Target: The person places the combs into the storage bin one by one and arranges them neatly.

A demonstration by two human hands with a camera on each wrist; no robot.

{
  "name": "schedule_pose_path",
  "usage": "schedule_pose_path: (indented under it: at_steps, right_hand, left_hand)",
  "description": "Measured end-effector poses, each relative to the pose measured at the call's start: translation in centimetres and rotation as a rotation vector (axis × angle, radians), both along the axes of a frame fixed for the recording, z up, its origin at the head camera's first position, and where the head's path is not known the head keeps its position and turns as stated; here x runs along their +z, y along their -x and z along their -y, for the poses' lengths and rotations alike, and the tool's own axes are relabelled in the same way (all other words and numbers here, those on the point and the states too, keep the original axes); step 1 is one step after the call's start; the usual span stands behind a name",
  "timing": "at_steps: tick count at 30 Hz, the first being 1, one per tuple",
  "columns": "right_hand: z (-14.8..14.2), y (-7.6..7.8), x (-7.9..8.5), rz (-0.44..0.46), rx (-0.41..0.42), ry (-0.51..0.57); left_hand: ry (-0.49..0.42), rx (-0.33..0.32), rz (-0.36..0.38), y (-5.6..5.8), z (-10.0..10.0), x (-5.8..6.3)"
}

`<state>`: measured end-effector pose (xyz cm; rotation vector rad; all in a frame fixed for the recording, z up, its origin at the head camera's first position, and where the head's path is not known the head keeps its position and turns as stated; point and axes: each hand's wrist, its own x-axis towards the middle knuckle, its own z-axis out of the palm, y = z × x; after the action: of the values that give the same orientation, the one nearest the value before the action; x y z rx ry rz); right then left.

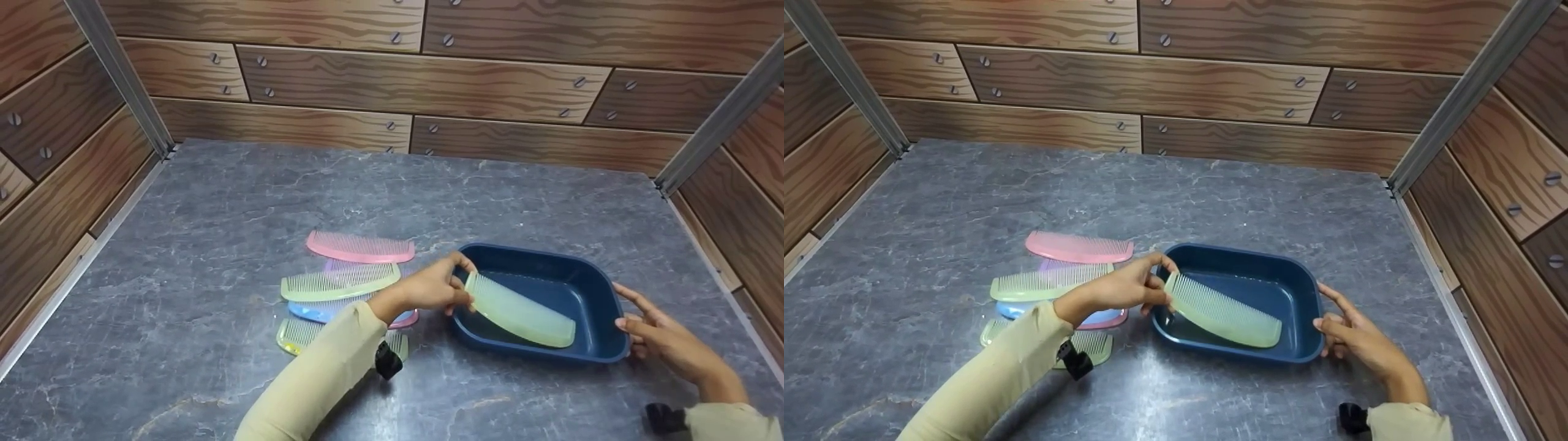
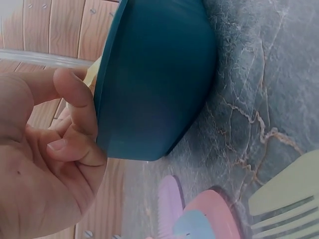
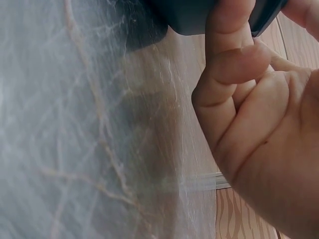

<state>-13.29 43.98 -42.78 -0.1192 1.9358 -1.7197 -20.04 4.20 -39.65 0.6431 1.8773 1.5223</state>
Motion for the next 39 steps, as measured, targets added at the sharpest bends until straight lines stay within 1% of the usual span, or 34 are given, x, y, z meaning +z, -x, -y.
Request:
schedule_pose_path:
  at_steps: [6, 13, 15, 20, 22, 26, 30, 35, 39]
  right_hand:
    - [0.0, 0.0, 0.0, 0.004, -0.003, 0.014]
    - [0.1, -0.2, 0.1, -0.002, -0.015, 0.029]
    - [0.1, -0.2, 0.1, 0.000, -0.015, 0.031]
    - [-0.1, -0.2, 0.0, 0.018, 0.013, 0.088]
    - [-0.1, -0.2, 0.0, 0.025, 0.019, 0.103]
    - [-0.1, -0.2, -0.1, 0.031, 0.011, 0.098]
    - [-0.1, -0.2, -0.2, 0.041, -0.012, 0.090]
    - [-0.2, -0.3, -0.2, 0.055, -0.039, 0.062]
    - [-0.2, -0.3, -0.2, 0.049, -0.036, 0.057]
  left_hand:
    - [0.107, 0.013, -0.072, -0.1, -0.5, 0.2]
    - [0.199, -0.004, -0.188, -0.2, -0.6, 0.4]
    - [0.243, 0.001, -0.242, -0.2, -0.6, 0.6]
    - [0.334, 0.038, -0.402, -0.3, -0.7, 1.0]
    - [0.348, 0.041, -0.439, -0.4, -0.7, 1.2]
    - [0.396, 0.019, -0.506, -0.6, -1.1, 1.4]
    - [0.448, -0.001, -0.578, -0.8, -1.6, 1.3]
    - [0.501, -0.021, -0.632, -0.7, -2.1, 1.0]
    - [0.540, -0.045, -0.677, -0.5, -2.3, 0.9]
